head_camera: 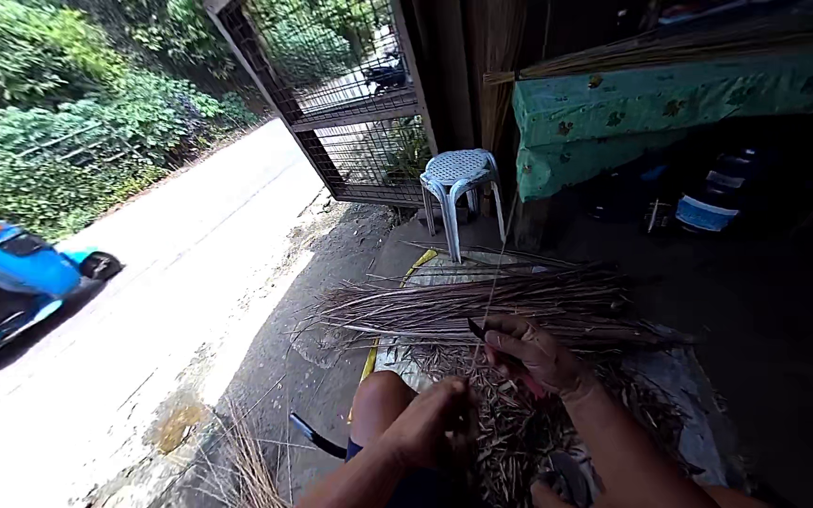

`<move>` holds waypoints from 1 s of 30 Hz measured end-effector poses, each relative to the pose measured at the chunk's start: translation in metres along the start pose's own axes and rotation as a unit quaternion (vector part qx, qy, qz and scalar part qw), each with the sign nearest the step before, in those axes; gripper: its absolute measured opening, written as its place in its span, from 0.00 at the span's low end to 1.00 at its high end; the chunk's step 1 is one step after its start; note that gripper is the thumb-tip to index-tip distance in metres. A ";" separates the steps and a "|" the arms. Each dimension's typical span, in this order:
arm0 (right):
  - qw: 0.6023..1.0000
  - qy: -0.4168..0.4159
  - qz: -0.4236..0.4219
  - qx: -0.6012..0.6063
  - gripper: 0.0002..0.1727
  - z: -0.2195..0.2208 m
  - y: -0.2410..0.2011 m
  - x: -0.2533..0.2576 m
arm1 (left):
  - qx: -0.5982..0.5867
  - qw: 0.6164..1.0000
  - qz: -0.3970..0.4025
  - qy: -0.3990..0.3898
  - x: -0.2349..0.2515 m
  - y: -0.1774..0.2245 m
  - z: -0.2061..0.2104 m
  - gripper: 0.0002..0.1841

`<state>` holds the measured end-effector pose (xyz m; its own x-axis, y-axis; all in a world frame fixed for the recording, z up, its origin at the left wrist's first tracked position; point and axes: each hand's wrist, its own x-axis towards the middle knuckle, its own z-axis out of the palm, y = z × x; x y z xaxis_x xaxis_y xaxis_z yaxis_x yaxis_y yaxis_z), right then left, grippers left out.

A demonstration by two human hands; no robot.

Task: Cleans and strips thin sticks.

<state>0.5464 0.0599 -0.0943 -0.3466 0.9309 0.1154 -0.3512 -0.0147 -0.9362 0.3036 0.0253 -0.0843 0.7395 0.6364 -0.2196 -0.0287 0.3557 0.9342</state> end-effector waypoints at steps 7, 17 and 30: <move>0.989 0.036 -0.005 -0.144 0.17 0.013 -0.006 0.000 | 0.338 0.923 0.128 0.131 0.024 -0.004 -0.002 0.17; 0.974 0.174 -0.001 -0.147 0.25 0.019 0.014 0.004 | -0.070 0.915 0.186 0.352 0.030 -0.001 -0.004 0.14; 0.977 0.166 0.009 -0.136 0.07 0.005 0.013 0.004 | 0.016 0.976 0.050 0.209 0.006 -0.007 0.012 0.19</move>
<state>0.5364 0.0614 -0.1044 -0.0325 0.9991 0.0267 -0.0872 0.0237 -0.9959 0.3161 0.0181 -0.0884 0.3945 0.8929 -0.2170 -0.0607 0.2609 0.9634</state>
